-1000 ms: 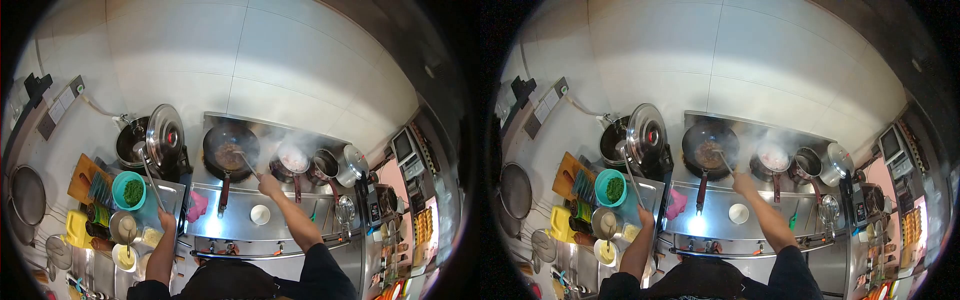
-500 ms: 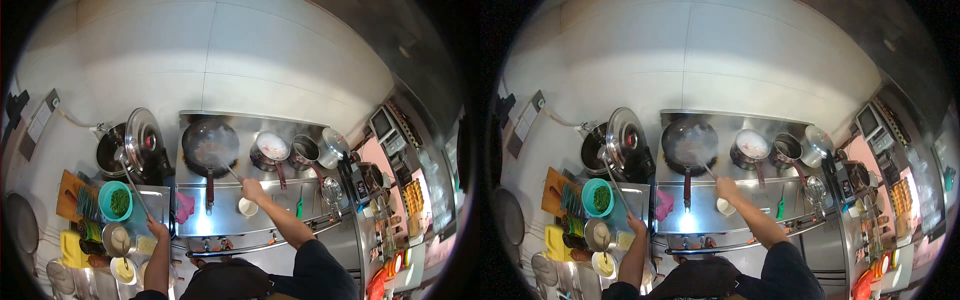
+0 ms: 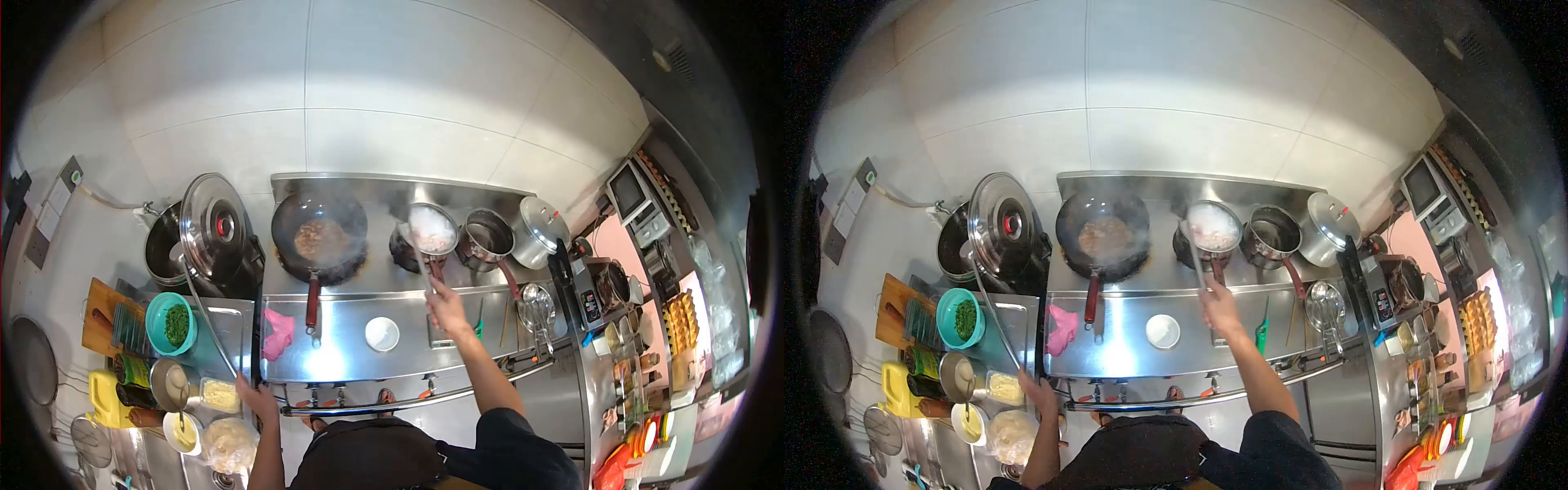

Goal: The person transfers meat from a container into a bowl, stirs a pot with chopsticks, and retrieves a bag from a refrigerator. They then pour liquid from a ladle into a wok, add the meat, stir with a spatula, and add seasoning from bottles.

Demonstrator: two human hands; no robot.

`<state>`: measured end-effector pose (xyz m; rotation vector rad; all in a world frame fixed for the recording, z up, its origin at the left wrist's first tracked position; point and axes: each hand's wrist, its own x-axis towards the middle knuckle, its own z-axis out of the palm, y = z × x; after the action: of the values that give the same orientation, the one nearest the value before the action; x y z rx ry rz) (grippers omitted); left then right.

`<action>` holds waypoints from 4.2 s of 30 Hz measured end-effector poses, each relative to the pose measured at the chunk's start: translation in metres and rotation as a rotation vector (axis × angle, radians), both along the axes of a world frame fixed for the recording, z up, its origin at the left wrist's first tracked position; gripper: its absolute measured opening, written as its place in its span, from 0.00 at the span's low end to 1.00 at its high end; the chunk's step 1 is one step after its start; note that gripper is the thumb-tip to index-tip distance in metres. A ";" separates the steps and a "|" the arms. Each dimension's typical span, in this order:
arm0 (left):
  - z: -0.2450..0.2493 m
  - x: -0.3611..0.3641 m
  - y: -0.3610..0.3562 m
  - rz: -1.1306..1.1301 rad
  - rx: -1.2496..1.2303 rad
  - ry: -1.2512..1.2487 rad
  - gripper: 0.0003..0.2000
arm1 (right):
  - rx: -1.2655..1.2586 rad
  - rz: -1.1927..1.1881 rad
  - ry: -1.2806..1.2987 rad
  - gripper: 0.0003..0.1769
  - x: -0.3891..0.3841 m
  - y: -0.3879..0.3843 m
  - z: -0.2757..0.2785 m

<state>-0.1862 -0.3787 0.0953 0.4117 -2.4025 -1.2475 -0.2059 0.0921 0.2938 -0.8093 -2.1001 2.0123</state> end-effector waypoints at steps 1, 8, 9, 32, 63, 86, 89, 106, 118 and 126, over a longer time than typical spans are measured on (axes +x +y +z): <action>-0.005 0.012 0.005 -0.007 0.044 0.014 0.35 | 0.063 0.011 -0.033 0.26 0.006 0.020 0.008; -0.005 0.064 0.090 -0.003 -0.098 -0.116 0.35 | 0.335 0.301 -0.186 0.24 0.022 0.145 0.013; -0.002 0.069 0.100 -0.012 -0.079 -0.119 0.35 | 0.401 0.363 -0.228 0.24 0.028 0.159 0.023; 0.006 0.078 0.181 -0.342 0.217 -0.298 0.26 | 1.286 0.558 -0.243 0.16 -0.003 0.177 0.051; -0.155 0.160 0.367 -1.225 -0.460 -0.239 0.08 | 1.583 0.854 -0.386 0.27 -0.044 0.178 0.137; -0.136 0.154 0.365 -1.260 -0.474 -0.499 0.10 | 1.546 0.935 -0.348 0.22 -0.058 0.174 0.122; -0.136 0.156 0.366 -1.241 -0.481 -0.486 0.10 | 1.626 0.981 -0.320 0.17 -0.074 0.187 0.090; -0.148 0.162 0.372 -1.205 -0.420 -0.528 0.11 | 1.568 1.035 -0.397 0.23 -0.093 0.182 0.095; -0.144 0.144 0.371 -1.231 -0.422 -0.548 0.11 | 1.580 1.109 -0.297 0.17 -0.091 0.201 0.100; -0.153 0.130 0.365 -1.283 -0.436 -0.401 0.09 | 1.653 1.222 -0.374 0.25 -0.093 0.186 0.127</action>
<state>-0.0560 -0.0139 -0.0572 -1.3157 -3.2378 -0.9645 -0.2992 0.2779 0.4213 0.5775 -3.5152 -0.5601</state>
